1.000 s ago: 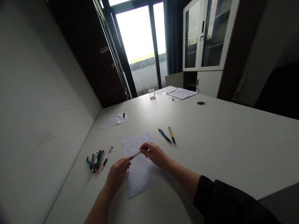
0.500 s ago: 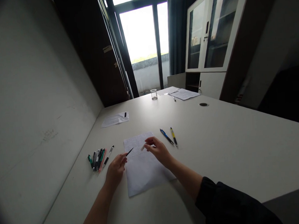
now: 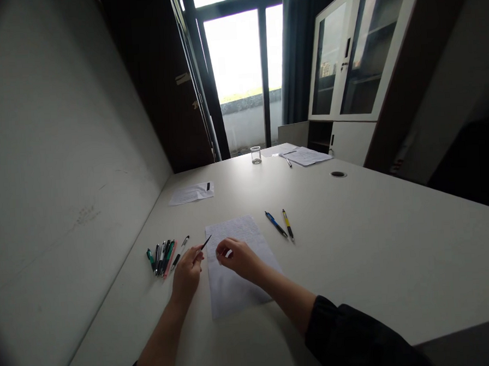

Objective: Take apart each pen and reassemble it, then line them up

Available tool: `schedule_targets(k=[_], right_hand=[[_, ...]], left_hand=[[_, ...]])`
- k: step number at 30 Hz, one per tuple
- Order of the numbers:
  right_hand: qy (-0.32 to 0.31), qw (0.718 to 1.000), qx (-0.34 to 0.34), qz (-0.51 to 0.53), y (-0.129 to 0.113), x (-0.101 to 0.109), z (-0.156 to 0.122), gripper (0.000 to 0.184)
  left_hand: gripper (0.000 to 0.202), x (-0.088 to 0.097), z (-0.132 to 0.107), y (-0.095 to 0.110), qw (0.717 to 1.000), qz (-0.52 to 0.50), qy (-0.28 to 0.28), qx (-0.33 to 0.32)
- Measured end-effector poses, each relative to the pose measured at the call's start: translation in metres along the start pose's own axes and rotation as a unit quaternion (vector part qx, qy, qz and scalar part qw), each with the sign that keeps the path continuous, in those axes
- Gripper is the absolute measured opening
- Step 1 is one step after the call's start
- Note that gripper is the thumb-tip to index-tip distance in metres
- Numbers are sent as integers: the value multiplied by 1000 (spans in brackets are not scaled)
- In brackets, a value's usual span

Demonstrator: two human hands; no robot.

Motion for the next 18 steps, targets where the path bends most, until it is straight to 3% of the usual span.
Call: schedule_targets(k=[18], right_hand=[[-41, 997, -47, -44, 1, 2, -6, 8]], left_hand=[[28, -2, 0, 2, 1000, -20, -15, -15]])
Point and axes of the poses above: each hand's wrist, its own z-axis towards the middle knuckle, its own x-axis out of the back of the hand, y = z × x, the point moved 2 cm from there along z, towards the middle knuckle, and after that the axes turned 15 degrees about -y, right-handed, at the moved point
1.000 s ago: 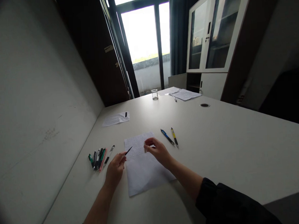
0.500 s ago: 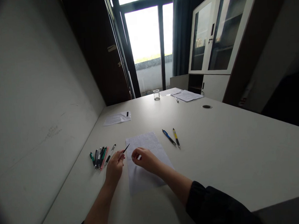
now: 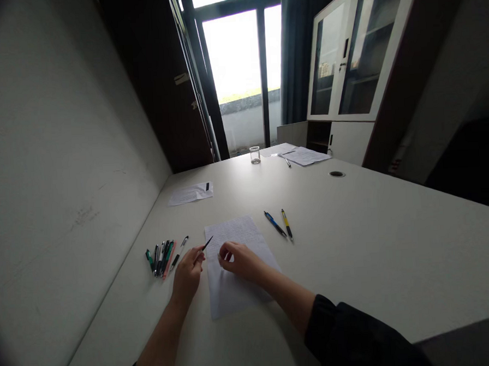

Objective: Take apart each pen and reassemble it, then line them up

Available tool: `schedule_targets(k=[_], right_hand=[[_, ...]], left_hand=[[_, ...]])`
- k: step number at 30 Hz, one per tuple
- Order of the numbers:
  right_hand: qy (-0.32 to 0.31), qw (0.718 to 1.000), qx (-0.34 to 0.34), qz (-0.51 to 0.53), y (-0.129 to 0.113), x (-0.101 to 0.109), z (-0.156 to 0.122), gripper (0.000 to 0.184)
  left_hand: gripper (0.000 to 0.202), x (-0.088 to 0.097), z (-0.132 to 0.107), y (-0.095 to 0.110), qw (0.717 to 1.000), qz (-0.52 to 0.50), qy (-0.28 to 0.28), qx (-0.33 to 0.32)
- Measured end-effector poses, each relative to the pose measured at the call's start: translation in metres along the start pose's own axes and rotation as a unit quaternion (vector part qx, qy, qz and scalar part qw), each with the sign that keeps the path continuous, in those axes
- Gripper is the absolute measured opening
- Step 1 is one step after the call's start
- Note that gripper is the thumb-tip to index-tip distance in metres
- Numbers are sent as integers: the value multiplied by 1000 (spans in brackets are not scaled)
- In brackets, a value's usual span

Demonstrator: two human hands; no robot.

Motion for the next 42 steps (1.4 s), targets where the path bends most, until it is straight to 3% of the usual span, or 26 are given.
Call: schedule_targets(k=[11, 16, 22, 27, 35, 42], right_hand=[[-10, 1000, 2, -27, 0, 1, -2, 10], [-12, 999, -10, -39, -1, 3, -5, 21], [83, 996, -2, -18, 5, 11, -2, 23], [106, 993, 8, 49, 4, 15, 0, 25], [84, 972, -3, 220, -2, 11, 0, 23], [101, 963, 5, 250, -8, 13, -1, 22]], left_hand=[[29, 0, 1, 1, 1000, -18, -3, -16], [29, -1, 0, 0, 999, -30, -5, -34], [28, -4, 0, 2, 995, -42, -26, -81], [28, -3, -1, 8, 992, -31, -37, -121], [27, 0, -2, 13, 986, 6, -24, -165], [26, 1, -2, 13, 984, 11, -11, -175]])
Point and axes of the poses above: each hand's wrist, its own z-axis towards the middle knuckle, its own x-axis out of the back of the hand, y = z × x, the point moved 2 cm from there along z, towards the middle knuckle, and after that the axes turned 15 degrees about -y, right-handed, at the moved point
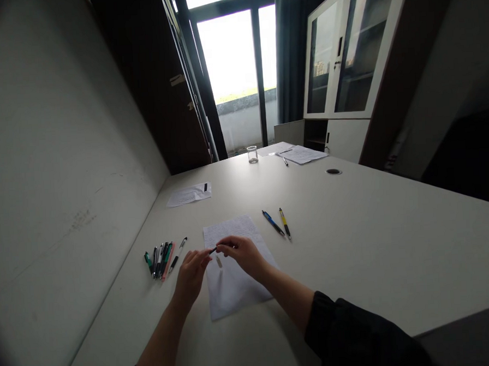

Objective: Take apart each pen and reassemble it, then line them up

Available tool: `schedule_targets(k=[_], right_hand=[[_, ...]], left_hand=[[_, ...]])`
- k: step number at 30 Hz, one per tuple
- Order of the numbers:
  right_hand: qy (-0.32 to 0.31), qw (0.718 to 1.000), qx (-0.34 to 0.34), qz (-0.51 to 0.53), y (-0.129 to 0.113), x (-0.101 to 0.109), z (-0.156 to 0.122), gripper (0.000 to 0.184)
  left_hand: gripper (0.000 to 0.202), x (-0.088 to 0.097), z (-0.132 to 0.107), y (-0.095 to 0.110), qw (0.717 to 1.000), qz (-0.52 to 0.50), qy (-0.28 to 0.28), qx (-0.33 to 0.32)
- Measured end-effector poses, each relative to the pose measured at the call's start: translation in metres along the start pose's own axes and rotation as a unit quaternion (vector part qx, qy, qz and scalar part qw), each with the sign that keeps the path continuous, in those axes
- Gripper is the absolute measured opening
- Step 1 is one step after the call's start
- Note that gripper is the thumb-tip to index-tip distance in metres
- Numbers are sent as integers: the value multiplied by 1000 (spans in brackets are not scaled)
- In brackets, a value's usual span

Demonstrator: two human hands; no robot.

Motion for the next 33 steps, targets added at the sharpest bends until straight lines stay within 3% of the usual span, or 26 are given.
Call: schedule_targets(k=[11, 14, 16, 20, 26, 30, 33], right_hand=[[88, 996, 23, -2, -11, 26, -4, 33], [111, 991, 45, -61, -15, 37, -11, 32], [110, 980, 64, -152, -17, 42, -19, 27], [8, 931, 111, -348, -21, 40, -33, 19], [-166, 830, 170, -504, -23, 26, -47, 22], [-212, 772, 179, -571, -18, 22, -52, 22], [-226, 751, 175, -595, -13, 23, -54, 20]], left_hand=[[25, 4, -1, -5, 999, -10, 16, 26], [25, 5, -1, -8, 999, -11, 27, 38], [25, 5, -2, -9, 998, -14, 31, 44], [26, 2, -2, -13, 996, -37, 50, 59], [20, -1, -4, -14, 987, -115, 78, 79], [17, 2, -4, -13, 988, -117, 78, 66], [16, 4, -3, -11, 991, -112, 68, 39]])
Point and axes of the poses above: each hand's wrist, its own z-axis towards the middle knuckle, its own x-axis out of the back of the hand, y = z × x, the point moved 2 cm from there along z, towards the middle knuckle, and after that the axes turned 15 degrees about -y, right-handed, at the moved point
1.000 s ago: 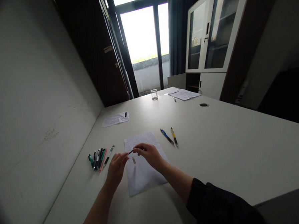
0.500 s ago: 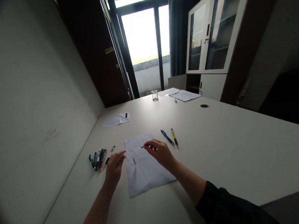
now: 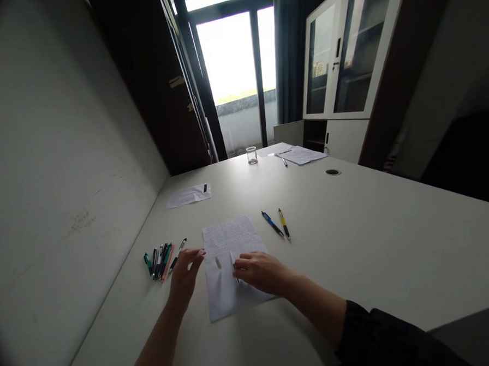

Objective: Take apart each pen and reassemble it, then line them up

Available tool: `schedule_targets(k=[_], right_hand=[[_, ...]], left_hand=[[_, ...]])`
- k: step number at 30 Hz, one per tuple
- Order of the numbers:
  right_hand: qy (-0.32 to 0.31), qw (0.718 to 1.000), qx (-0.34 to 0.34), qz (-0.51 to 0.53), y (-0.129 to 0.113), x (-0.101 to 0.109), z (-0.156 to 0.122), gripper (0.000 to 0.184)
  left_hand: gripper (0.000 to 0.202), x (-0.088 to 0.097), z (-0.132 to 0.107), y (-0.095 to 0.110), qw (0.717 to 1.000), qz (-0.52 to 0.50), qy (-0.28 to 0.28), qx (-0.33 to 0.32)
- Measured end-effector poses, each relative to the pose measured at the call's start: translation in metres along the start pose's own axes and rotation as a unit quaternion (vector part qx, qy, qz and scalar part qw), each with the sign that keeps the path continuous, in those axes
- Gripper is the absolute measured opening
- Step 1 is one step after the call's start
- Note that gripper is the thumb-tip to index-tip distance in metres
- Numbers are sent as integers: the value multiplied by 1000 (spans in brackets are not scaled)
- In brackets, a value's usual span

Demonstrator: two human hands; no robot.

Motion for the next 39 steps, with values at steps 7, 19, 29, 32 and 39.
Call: schedule_targets(k=[7, 19, 29, 32, 39], right_hand=[[58, 994, -24, 91, 8, 2, -2, 21], [75, 985, -44, 146, 8, 3, -2, 21], [128, 971, -93, 179, 8, 4, 0, 21], [159, 961, -111, 195, 6, 5, 3, 20], [184, 952, -85, 231, -9, 5, 16, 21]], left_hand=[[14, 3, 5, 12, 982, -177, -21, -66], [16, 4, 6, 21, 972, -224, -18, -68], [17, -1, 3, 12, 997, -61, -43, -26], [15, 0, 3, 17, 997, -32, -47, -53], [15, -1, 2, 33, 991, -3, -73, -108]])
Point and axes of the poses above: each hand's wrist, its own z-axis towards the middle knuckle, its own x-axis out of the back of the hand, y = z × x, the point moved 2 cm from there along z, towards the middle knuckle, and after that the axes turned 15 degrees about -y, right-handed, at the moved point
